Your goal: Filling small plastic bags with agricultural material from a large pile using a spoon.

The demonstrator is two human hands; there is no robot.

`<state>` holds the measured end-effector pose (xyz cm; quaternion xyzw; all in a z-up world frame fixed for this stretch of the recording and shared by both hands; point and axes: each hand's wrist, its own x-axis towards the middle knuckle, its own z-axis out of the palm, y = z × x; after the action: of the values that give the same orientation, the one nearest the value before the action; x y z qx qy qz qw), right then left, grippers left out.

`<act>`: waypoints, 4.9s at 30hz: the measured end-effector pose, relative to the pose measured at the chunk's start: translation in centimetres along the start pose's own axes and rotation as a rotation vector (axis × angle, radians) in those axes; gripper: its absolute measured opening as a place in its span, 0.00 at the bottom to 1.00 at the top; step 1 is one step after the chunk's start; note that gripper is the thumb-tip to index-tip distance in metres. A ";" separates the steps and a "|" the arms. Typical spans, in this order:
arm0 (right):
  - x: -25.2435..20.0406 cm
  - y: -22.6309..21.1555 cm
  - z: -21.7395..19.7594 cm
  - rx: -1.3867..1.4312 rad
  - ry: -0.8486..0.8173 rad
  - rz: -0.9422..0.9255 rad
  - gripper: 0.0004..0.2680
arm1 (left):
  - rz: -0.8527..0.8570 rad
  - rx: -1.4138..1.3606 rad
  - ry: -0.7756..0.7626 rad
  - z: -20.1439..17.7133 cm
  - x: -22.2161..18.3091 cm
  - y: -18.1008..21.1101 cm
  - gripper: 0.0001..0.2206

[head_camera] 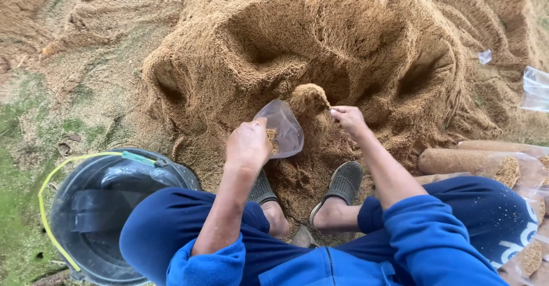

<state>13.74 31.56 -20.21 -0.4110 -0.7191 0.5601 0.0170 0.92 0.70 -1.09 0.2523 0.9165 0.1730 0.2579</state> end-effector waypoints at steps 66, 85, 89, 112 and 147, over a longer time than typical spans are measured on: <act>6.9 13.0 4.5 -0.428 0.154 -0.074 0.10 | 0.167 0.197 0.274 0.7 -1.5 -0.6 0.08; 0.8 -3.5 -2.5 -0.001 -0.072 -0.140 0.11 | 0.054 0.054 0.083 1.8 1.2 -1.3 0.08; -1.7 -8.7 -4.3 -0.045 -0.136 -0.207 0.11 | 0.030 0.026 0.040 0.9 0.8 -0.8 0.09; -11.7 -17.6 -0.4 -1.014 0.091 -1.283 0.08 | 0.014 0.024 0.054 -0.2 -0.3 -0.3 0.09; -1.1 7.4 4.2 -0.114 0.084 0.030 0.09 | 0.047 0.105 0.032 0.1 0.0 -0.5 0.08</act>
<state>16.66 27.83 -27.37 -0.4455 -0.7422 0.5005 0.0153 0.73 0.29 -1.42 0.2841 0.9221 0.1346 0.2256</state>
